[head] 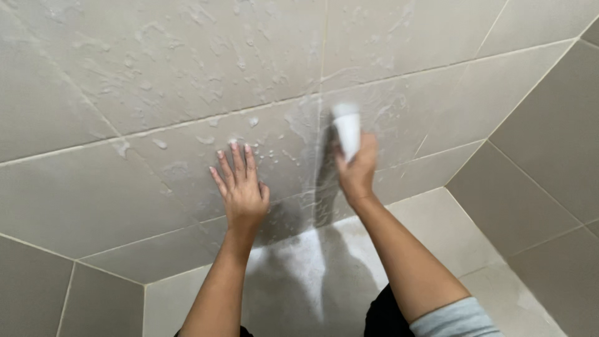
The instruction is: The person scrubs a tiled wall with a white brush, applying soapy water and moving the brush in circular and back-and-forth motions. The left hand rests on the wall for support while the right hand holds the brush.
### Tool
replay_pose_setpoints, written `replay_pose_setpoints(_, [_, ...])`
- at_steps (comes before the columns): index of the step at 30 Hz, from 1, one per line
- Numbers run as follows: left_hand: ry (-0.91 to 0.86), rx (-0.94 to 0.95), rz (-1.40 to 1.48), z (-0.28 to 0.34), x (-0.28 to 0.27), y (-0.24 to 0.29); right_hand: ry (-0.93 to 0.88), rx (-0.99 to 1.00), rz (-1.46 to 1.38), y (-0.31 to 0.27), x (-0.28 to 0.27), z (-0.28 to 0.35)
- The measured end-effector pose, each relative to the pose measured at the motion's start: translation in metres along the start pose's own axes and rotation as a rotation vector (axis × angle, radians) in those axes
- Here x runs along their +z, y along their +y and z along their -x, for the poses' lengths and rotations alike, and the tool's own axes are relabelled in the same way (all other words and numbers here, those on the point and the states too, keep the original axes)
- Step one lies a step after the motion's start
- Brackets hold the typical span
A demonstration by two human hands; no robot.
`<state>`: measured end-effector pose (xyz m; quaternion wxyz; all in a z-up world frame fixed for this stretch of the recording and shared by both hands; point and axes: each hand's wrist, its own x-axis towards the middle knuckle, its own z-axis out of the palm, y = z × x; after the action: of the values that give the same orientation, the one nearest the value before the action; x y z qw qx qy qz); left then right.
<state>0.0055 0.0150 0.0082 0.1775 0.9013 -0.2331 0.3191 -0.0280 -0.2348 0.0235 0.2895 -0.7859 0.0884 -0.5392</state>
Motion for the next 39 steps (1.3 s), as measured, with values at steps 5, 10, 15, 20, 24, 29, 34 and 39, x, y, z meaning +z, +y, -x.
replay_pose_setpoints(5, [0.036, 0.073, 0.001, 0.000, 0.005, 0.018, -0.337, -0.573, 0.287, -0.017, 0.009, 0.001])
replay_pose_setpoints(10, [0.128, 0.277, -0.116, 0.007, -0.005, 0.048, -0.108, -0.085, 0.061, -0.032, -0.018, -0.019])
replay_pose_setpoints(15, [0.177, 0.087, 0.025, 0.001, 0.007, 0.017, -0.293, -0.570, 0.258, -0.004, 0.015, 0.017])
replay_pose_setpoints(20, [0.126, -0.167, 0.167, 0.001, -0.003, 0.005, -0.239, -0.483, 0.121, -0.021, -0.002, -0.012])
replay_pose_setpoints(24, [0.069, -0.129, 0.112, 0.004, -0.006, 0.000, -0.228, -0.337, 0.157, -0.017, -0.011, 0.002])
replay_pose_setpoints(29, [0.040, -0.114, 0.097, -0.001, -0.008, -0.001, -0.334, -0.768, 0.318, -0.003, 0.013, 0.002])
replay_pose_setpoints(34, [0.008, -0.194, 0.129, 0.001, -0.026, -0.008, -0.107, 0.113, -0.063, -0.002, -0.038, -0.031])
replay_pose_setpoints(39, [0.051, -0.091, 0.077, 0.003, -0.012, 0.000, -0.115, 0.092, 0.022, -0.011, -0.020, -0.016])
